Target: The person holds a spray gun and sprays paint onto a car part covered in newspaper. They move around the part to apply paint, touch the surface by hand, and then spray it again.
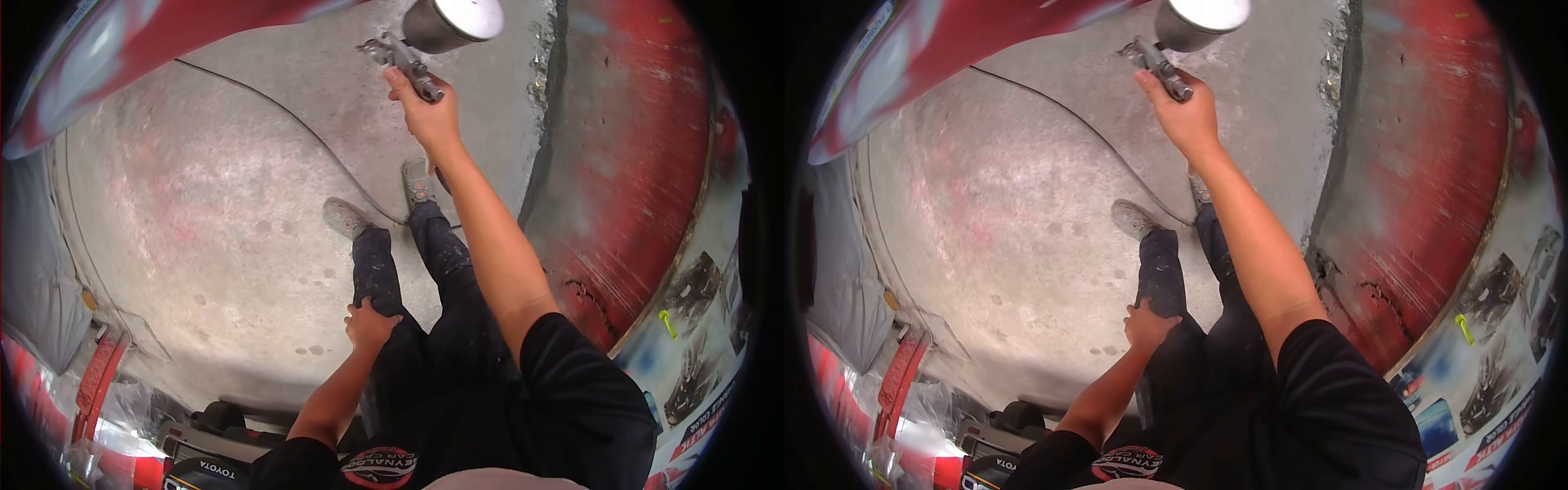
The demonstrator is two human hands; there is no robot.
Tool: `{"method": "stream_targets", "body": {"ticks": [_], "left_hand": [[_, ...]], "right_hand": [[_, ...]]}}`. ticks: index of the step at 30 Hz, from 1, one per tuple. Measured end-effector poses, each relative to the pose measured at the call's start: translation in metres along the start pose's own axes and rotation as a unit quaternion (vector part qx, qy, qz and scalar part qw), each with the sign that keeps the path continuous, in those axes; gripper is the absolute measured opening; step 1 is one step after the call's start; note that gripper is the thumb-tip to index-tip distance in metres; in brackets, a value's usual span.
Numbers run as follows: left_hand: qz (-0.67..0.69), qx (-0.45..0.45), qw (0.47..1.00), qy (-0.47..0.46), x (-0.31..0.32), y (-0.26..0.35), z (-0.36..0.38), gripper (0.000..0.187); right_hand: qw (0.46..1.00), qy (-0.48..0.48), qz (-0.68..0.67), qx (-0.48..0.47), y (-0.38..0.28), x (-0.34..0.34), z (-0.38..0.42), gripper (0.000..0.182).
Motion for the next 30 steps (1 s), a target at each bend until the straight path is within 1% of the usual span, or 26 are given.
{"method": "stream_targets", "body": {"ticks": [2,5,11,14,17,18,21,24,27,30], "left_hand": [[0.004,0.000,1.000,-0.001,0.000,-0.001,0.000,0.094],[0.009,0.000,1.000,-0.003,0.000,-0.001,0.000,0.094],[0.011,-0.006,1.000,-0.008,-0.002,0.001,-0.001,0.095],[0.012,-0.007,1.000,-0.014,-0.003,0.000,0.000,0.094],[0.011,-0.010,1.000,-0.020,-0.006,0.002,0.000,0.094],[0.011,-0.011,1.000,-0.022,-0.007,0.002,0.001,0.094],[0.008,-0.004,1.000,-0.018,-0.005,0.000,-0.002,0.094],[0.004,-0.002,1.000,-0.017,-0.005,0.000,-0.002,0.094],[-0.001,0.002,1.000,-0.014,-0.006,-0.001,-0.003,0.093],[0.000,0.006,1.000,-0.012,-0.008,-0.001,-0.002,0.093]], "right_hand": [[0.998,0.058,-0.019,-0.009,0.004,-0.006,0.000,0.043],[0.995,0.066,-0.081,-0.001,0.004,-0.008,0.001,0.042],[0.997,0.027,-0.070,-0.026,-0.009,0.004,0.011,0.043],[0.998,0.020,-0.051,-0.015,-0.021,0.008,0.022,0.043],[0.999,-0.015,-0.030,-0.008,-0.038,0.011,0.039,0.042],[0.997,-0.001,-0.060,-0.048,-0.043,0.013,0.042,0.042],[0.997,0.030,-0.048,-0.049,-0.053,0.007,0.048,0.041],[0.997,0.027,-0.062,-0.033,-0.057,0.007,0.045,0.041],[0.998,-0.007,-0.059,-0.025,-0.059,0.014,0.053,0.042],[0.996,-0.055,-0.040,-0.056,-0.065,0.019,0.065,0.043]]}}
Point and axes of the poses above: each hand's wrist, its own z-axis away from the middle knuckle, its own x-axis out of the palm, y = z × x, the point moved 6 cm from there along -z, towards the middle knuckle, and after that the axes turned 1 degree about z, right-handed, at the moved point
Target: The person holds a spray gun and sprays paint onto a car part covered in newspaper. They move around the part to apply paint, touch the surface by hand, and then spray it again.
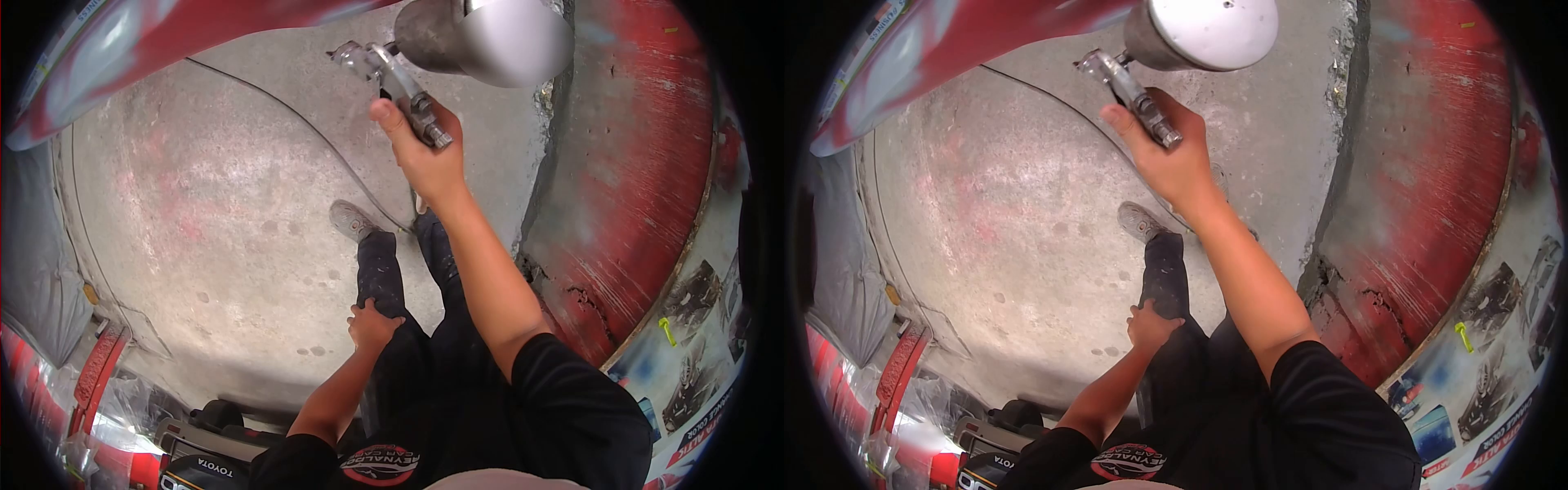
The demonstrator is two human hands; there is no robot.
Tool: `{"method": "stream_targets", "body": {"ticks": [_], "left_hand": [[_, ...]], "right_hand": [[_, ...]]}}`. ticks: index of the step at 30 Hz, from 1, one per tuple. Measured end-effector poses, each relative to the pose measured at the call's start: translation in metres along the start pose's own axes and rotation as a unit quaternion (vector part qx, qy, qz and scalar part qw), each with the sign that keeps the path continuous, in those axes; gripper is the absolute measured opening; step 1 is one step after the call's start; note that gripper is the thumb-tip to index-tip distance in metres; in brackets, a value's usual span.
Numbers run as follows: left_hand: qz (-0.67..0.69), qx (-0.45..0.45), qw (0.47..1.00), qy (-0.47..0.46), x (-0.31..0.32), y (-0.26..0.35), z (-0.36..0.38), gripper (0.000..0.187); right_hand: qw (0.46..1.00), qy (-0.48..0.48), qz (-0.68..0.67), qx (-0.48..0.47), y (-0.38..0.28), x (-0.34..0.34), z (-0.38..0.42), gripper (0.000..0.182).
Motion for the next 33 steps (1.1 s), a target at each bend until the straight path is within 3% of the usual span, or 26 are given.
{"method": "stream_targets", "body": {"ticks": [6,13,26,30,33], "left_hand": [[0.002,0.000,1.000,0.001,-0.003,0.000,0.001,0.093],[0.011,-0.001,1.000,-0.001,-0.001,-0.002,0.001,0.094],[0.009,-0.005,1.000,-0.003,0.000,-0.001,0.003,0.092],[0.017,-0.005,1.000,0.005,0.001,-0.002,0.002,0.093],[0.017,-0.006,1.000,0.004,0.002,-0.002,0.002,0.093]], "right_hand": [[1.000,0.011,0.017,0.011,0.001,-0.001,-0.001,0.043],[0.987,0.151,-0.008,-0.050,0.006,-0.025,-0.006,0.039],[0.998,0.056,-0.009,-0.015,-0.003,-0.012,0.001,0.039],[0.998,-0.018,0.031,-0.053,-0.012,-0.005,0.009,0.042],[0.997,-0.007,0.027,-0.078,-0.009,-0.003,0.006,0.042]]}}
Point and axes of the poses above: each hand's wrist, its own z-axis away from the middle knuckle, its own x-axis out of the palm, y = z × x, the point moved 6 cm from there along -z, towards the middle knuckle, and after that the axes turned 1 degree about z, right-handed, at the moved point
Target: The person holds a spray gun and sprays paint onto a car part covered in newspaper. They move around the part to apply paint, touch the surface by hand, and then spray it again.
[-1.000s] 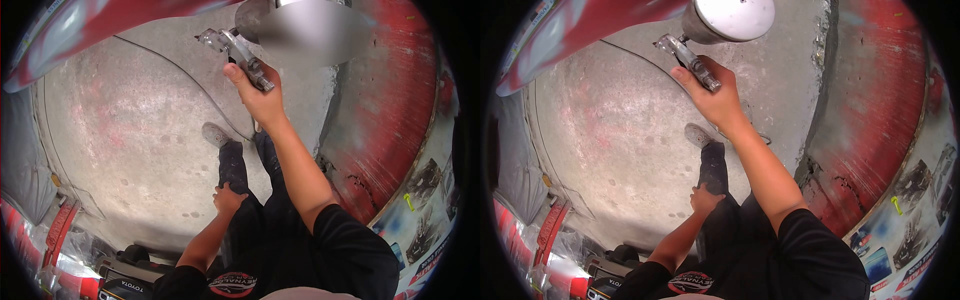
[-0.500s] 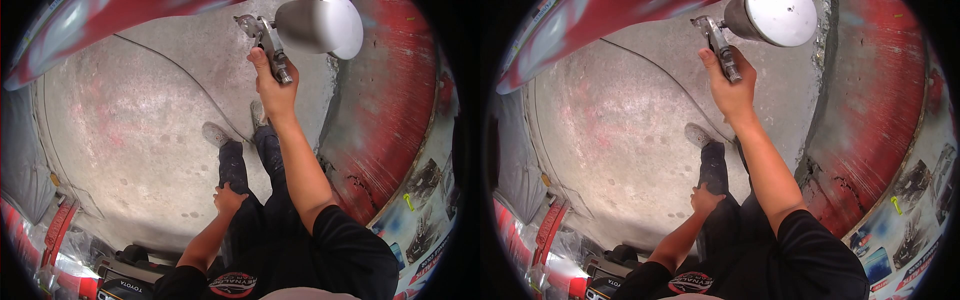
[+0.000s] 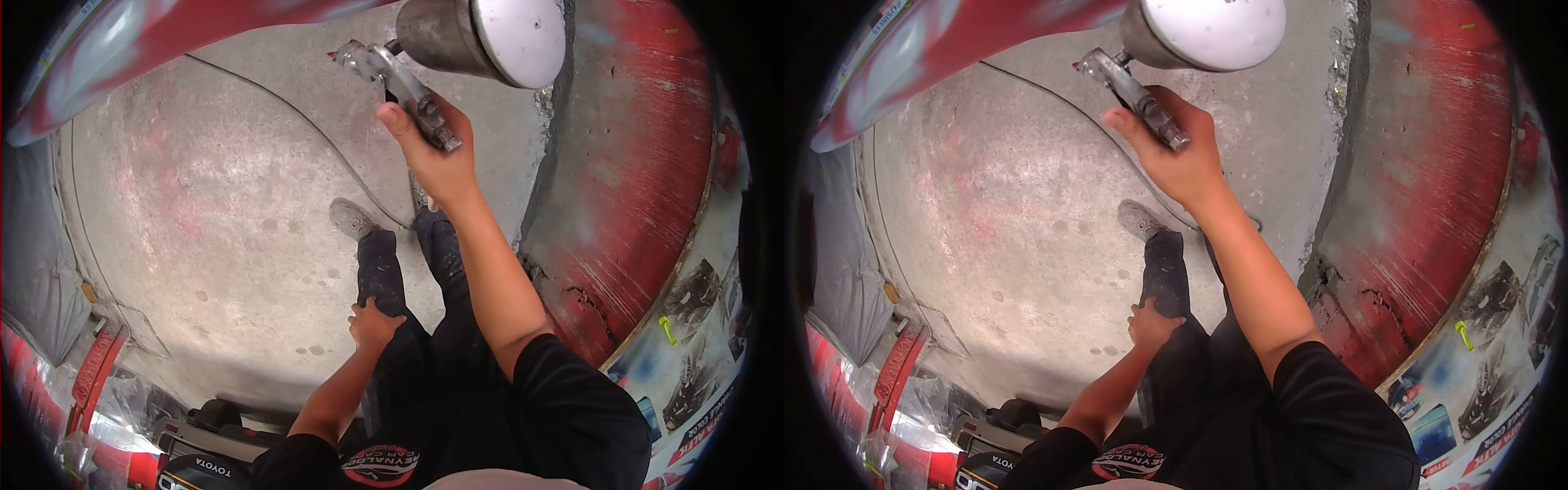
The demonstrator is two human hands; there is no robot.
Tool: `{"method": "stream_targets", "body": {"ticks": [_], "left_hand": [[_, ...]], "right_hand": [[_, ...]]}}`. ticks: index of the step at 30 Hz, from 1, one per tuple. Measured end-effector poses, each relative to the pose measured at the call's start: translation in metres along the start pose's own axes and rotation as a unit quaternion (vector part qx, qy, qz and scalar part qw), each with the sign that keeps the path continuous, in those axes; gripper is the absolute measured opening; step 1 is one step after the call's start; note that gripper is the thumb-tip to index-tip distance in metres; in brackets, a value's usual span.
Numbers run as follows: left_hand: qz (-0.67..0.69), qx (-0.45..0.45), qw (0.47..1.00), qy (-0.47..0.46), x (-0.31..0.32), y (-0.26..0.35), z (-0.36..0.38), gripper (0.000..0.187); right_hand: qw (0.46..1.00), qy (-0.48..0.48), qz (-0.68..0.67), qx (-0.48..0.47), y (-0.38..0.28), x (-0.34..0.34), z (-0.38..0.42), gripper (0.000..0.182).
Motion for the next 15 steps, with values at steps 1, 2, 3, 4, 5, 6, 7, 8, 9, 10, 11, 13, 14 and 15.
{"method": "stream_targets", "body": {"ticks": [1,2,3,4,5,6,7,8,9,10,11,13,14,15], "left_hand": [[-0.001,0.001,1.000,0.002,0.000,0.000,0.000,0.093],[-0.001,0.002,1.000,0.003,0.001,0.000,0.000,0.093],[-0.002,0.003,1.000,0.004,0.001,0.000,0.000,0.093],[-0.002,0.003,1.000,0.005,0.001,0.000,0.001,0.093],[-0.001,0.004,1.000,0.005,0.001,0.000,0.001,0.093],[0.001,0.005,1.000,0.006,0.001,0.000,0.002,0.093],[0.001,0.003,1.000,0.005,0.002,0.000,0.002,0.093],[0.001,0.002,1.000,0.004,0.002,0.000,0.001,0.093],[0.001,0.001,1.000,0.004,0.002,0.000,0.001,0.093],[0.002,0.001,1.000,0.004,0.003,-0.001,0.001,0.093],[0.004,0.001,1.000,0.003,0.003,-0.001,0.001,0.093],[0.007,0.001,1.000,0.005,0.004,-0.001,0.001,0.093],[0.009,0.001,1.000,0.006,0.004,-0.001,0.002,0.093],[0.010,0.001,1.000,0.008,0.004,-0.001,0.002,0.093]], "right_hand": [[1.000,0.016,-0.006,0.011,0.001,-0.002,-0.001,0.042],[0.999,0.032,-0.012,0.023,0.000,-0.005,-0.002,0.042],[0.998,0.048,-0.017,0.035,0.001,-0.007,-0.003,0.042],[0.997,0.072,-0.020,0.037,0.003,-0.010,-0.003,0.042],[0.994,0.095,-0.022,0.039,0.006,-0.013,-0.003,0.042],[0.992,0.118,-0.025,0.040,0.009,-0.017,-0.003,0.042],[0.991,0.127,-0.022,0.029,0.009,-0.019,-0.003,0.042],[0.991,0.127,-0.022,0.027,0.010,-0.020,-0.003,0.042],[0.991,0.126,-0.023,0.026,0.012,-0.021,-0.003,0.042],[0.991,0.126,-0.023,0.025,0.013,-0.021,-0.003,0.042],[0.992,0.117,-0.020,0.037,0.016,-0.020,-0.002,0.042],[0.993,0.099,-0.014,0.061,0.020,-0.017,-0.001,0.041],[0.994,0.094,-0.022,0.060,0.019,-0.014,0.000,0.041],[0.994,0.089,-0.030,0.058,0.017,-0.010,0.001,0.041]]}}
Point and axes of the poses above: each hand's wrist, its own z-axis away from the middle knuckle, its own x-axis out of the palm, y = z × x, the point moved 6 cm from there along -z, towards the middle knuckle, and after that the axes turned 1 degree about z, right-handed, at the moved point
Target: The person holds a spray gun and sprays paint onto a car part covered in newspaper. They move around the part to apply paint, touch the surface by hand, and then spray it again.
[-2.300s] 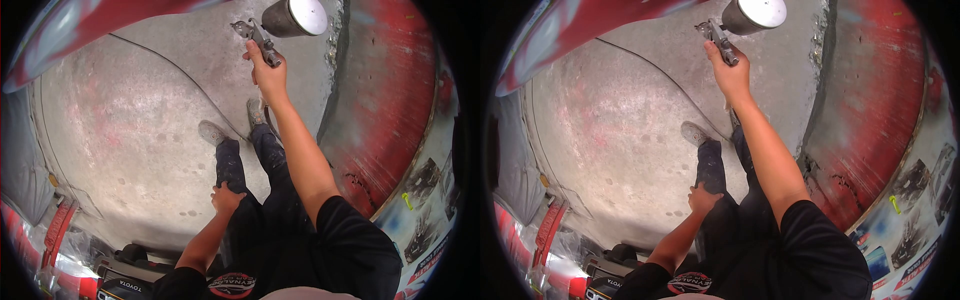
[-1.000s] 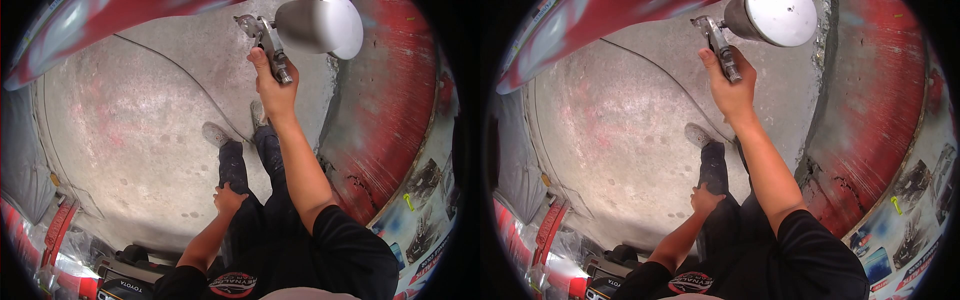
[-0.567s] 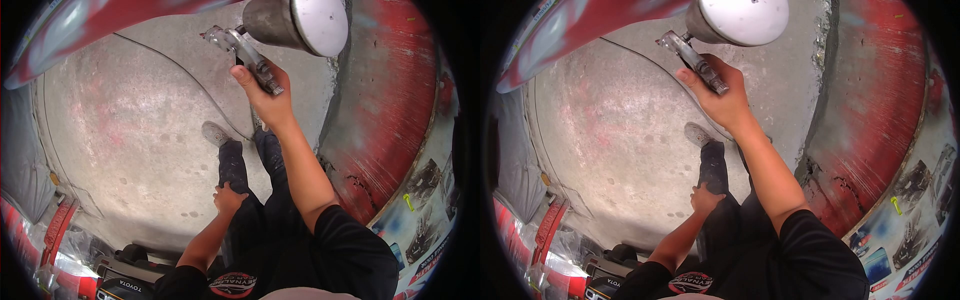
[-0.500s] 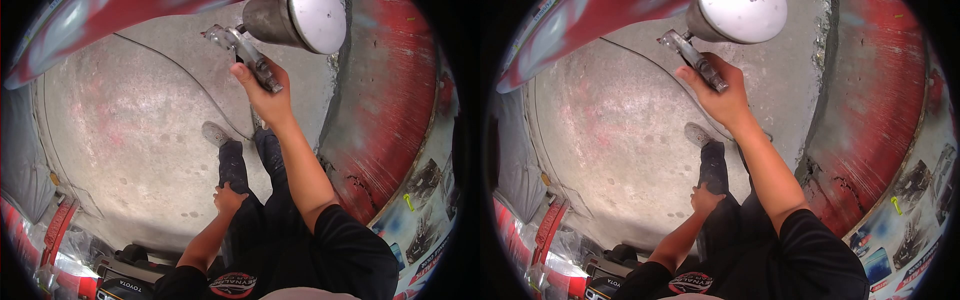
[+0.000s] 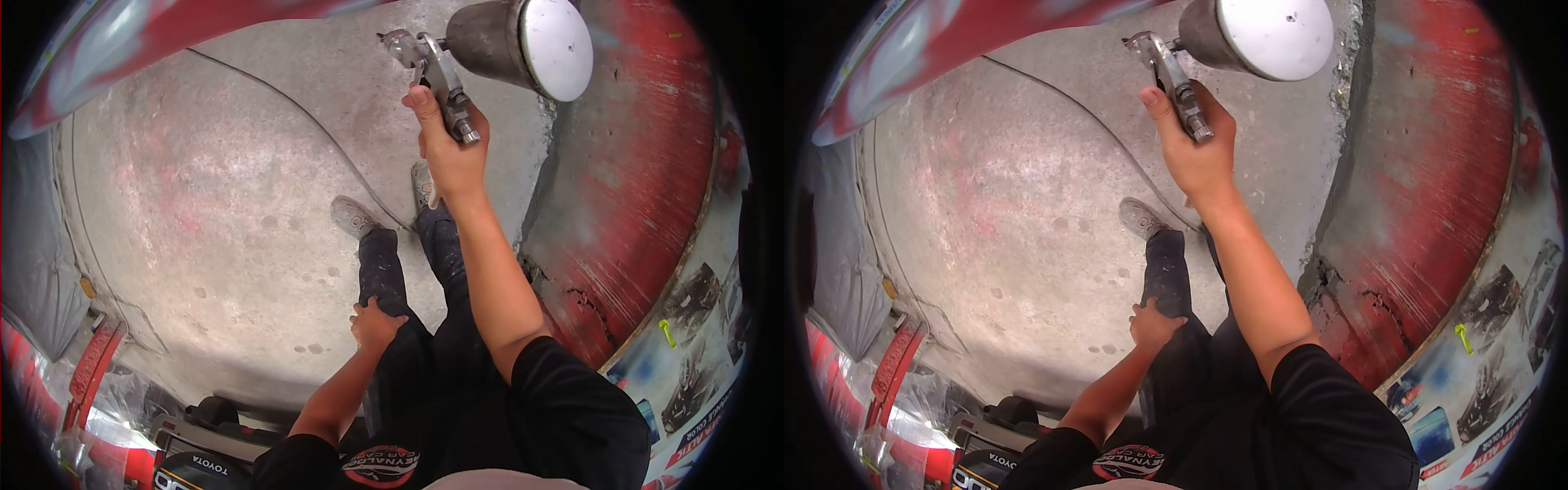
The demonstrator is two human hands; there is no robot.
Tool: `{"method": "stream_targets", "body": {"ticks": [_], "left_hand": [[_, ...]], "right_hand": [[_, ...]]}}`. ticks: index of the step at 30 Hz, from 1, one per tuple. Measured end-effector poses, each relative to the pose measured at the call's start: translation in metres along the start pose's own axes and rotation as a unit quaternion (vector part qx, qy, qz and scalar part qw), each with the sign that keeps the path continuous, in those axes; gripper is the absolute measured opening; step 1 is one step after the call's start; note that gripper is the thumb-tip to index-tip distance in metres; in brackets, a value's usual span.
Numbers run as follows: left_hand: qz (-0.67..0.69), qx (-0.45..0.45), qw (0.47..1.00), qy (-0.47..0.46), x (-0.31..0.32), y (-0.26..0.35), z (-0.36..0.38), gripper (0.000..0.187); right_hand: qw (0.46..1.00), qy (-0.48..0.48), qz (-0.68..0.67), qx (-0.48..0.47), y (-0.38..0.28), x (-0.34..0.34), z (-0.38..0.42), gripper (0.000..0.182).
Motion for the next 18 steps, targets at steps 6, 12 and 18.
{"method": "stream_targets", "body": {"ticks": [6,12,18], "left_hand": [[0.004,-0.002,1.000,-0.001,-0.002,0.000,0.000,0.092],[-0.003,0.000,1.000,-0.013,0.001,-0.001,-0.002,0.092],[-0.009,-0.005,1.000,-0.013,-0.001,0.001,-0.003,0.093]], "right_hand": [[0.999,-0.032,0.006,-0.014,-0.001,0.007,0.007,0.040],[1.000,-0.013,0.014,-0.004,-0.006,-0.002,0.005,0.040],[0.999,0.028,0.005,-0.026,-0.007,-0.013,0.006,0.043]]}}
Point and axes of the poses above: each hand's wrist, its own z-axis away from the middle knuckle, its own x-axis out of the palm, y = z × x, the point moved 6 cm from there along -z, towards the middle knuckle, and after that the axes turned 1 degree about z, right-handed, at the moved point
